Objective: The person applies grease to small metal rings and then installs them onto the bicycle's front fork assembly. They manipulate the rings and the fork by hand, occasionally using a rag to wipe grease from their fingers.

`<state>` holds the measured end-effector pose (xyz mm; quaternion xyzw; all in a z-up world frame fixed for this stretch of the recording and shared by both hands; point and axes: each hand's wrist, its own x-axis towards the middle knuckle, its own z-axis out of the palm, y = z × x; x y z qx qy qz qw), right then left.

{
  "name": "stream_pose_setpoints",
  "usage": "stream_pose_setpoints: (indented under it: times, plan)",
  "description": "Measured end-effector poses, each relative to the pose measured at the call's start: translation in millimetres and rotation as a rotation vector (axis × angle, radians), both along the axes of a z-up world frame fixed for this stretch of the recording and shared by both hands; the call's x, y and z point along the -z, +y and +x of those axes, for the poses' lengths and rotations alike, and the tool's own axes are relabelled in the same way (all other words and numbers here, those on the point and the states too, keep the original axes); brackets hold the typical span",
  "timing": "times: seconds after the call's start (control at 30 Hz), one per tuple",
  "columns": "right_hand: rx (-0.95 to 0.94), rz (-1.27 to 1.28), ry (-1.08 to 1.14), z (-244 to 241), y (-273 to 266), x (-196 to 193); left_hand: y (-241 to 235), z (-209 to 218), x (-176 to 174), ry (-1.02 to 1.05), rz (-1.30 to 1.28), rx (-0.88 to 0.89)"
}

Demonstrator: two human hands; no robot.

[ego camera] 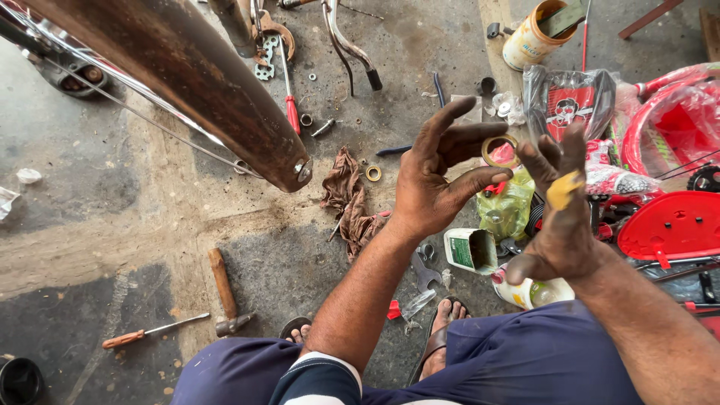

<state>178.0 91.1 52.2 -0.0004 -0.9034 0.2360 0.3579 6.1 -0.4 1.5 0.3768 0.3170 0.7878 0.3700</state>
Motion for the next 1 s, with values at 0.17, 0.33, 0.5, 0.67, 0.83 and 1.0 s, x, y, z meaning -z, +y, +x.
stream_pose_setpoints:
  times: [0.17,0.33,0.5,0.67,0.83,1.0]
  plan:
    - [0.053,0.135,-0.021,-1.4,-1.9,0.4,1.1,-0.7,-1.1,0.058,-0.03,-0.067]
    - [0.001,0.06,-0.036,-2.3,-0.7,7.1,1.6,0.2,-3.9,0.059,-0.092,-0.091]
    - [0.069,0.166,-0.068,-5.1,-2.2,4.2,0.2,-2.0,-10.3,-0.085,-0.115,-0.017]
    - [0.242,0.04,-0.073,2.2,-2.1,5.4,7.8,-9.9,-3.0,-0.051,-0.103,-0.084]
    - [0.406,-0.702,-0.057,-15.3,34.3,42.8,30.3,-15.6,46.2,0.132,-0.237,-0.201]
    - [0.367,-1.148,-0.065,-39.7,29.0,104.0,40.9,-22.4,140.7,0.392,-0.465,-0.308]
